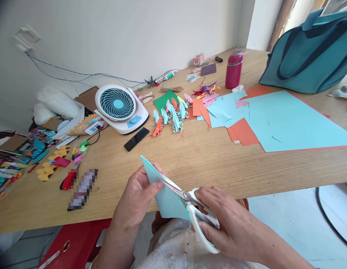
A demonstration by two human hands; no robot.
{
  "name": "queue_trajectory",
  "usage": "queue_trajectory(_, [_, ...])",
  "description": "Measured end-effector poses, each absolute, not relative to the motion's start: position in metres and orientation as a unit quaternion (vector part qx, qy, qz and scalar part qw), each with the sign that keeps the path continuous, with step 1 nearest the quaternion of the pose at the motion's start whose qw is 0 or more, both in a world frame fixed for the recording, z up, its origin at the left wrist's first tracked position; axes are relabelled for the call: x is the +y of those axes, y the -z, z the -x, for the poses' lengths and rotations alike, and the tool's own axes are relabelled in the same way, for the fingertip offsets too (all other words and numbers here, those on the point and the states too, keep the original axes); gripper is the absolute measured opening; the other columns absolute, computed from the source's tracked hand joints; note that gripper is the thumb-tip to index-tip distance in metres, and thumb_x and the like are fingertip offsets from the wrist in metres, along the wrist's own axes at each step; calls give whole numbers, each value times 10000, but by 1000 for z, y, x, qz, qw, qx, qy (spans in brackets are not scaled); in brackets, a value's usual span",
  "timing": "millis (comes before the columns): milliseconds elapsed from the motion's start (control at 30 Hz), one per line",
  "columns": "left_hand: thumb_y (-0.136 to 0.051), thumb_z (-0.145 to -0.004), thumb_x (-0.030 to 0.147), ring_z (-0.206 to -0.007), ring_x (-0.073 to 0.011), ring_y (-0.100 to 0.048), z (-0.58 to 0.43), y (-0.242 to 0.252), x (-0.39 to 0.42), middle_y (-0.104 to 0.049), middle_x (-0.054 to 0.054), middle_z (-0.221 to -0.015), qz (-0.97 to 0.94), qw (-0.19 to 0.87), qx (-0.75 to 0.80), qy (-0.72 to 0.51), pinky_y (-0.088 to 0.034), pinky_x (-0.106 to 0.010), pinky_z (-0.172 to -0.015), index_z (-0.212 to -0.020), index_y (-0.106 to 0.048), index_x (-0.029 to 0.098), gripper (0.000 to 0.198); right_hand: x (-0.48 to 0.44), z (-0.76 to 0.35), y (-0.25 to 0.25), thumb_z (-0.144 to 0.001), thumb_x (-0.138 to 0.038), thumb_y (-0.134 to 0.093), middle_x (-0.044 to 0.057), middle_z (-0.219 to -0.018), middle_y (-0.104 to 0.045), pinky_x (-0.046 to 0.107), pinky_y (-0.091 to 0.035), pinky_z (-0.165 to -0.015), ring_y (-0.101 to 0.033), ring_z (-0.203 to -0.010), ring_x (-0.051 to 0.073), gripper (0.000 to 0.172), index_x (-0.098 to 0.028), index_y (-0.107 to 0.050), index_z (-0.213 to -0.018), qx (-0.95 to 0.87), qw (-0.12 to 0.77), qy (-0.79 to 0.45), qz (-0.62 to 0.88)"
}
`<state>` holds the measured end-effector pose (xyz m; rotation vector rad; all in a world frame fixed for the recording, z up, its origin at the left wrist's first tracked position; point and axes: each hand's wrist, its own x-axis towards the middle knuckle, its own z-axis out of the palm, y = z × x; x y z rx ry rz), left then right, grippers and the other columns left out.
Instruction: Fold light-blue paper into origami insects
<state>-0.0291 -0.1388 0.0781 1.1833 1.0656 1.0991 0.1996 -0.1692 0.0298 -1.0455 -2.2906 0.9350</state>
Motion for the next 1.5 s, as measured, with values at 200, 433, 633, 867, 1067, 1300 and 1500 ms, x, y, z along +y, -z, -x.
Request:
queue_trajectory(200, [-748,-790,251,-693,-82,-463,30,-77,-139,-543,27,-793,-504,560,454,-475,-414,-184,-633,-872,-604,190,177,-170,-199,-29,-956,-371,-511,29,-866,-560,296,-448,-654,-521,-740,159,163,-218,-493,-904,-828,200,-364,376])
queue_trajectory(433, [-743,-799,245,-703,-80,-466,31,-77,-140,-544,30,-797,-516,556,455,-467,-407,-179,-641,-904,-609,196,178,-168,-196,-26,-967,-386,-492,18,-828,-515,298,-404,-646,-472,-717,158,218,-214,-436,-844,-833,201,-362,367])
queue_trajectory(633, [-747,-797,263,-713,-91,-470,31,-77,-141,-546,20,-801,-512,553,458,-471,-413,-192,-653,-911,-603,194,197,-169,-195,-25,-944,-335,-533,11,-811,-513,290,-395,-642,-463,-699,152,197,-213,-428,-832,-835,220,-356,358])
queue_trajectory(867, [-767,-764,261,-724,-105,-485,28,-82,-141,-562,12,-815,-493,563,459,-478,-416,-205,-654,-878,-601,187,215,-167,-194,-26,-957,-339,-522,11,-797,-526,276,-391,-626,-470,-689,145,203,-212,-435,-824,-833,235,-354,354])
queue_trajectory(1067, [-747,-787,233,-737,-99,-489,30,-81,-141,-567,14,-819,-497,572,445,-477,-413,-197,-659,-873,-609,188,169,-169,-194,-26,-968,-303,-491,17,-796,-536,278,-390,-626,-481,-695,146,167,-209,-448,-837,-829,231,-357,364])
queue_trajectory(1300, [-749,-795,297,-707,-103,-519,30,-78,-141,-600,9,-767,-489,573,447,-482,-432,-205,-659,-876,-617,177,196,-169,-193,-26,-950,-336,-522,34,-855,-543,299,-416,-675,-493,-753,174,142,-212,-477,-898,-837,233,-337,363])
queue_trajectory(1500, [-787,-743,338,-700,-116,-518,29,-80,-141,-606,3,-762,-485,556,475,-479,-436,-222,-658,-851,-615,172,262,-169,-192,-26,-949,-348,-511,41,-848,-544,306,-409,-662,-486,-746,182,152,-210,-480,-892,-838,234,-328,367])
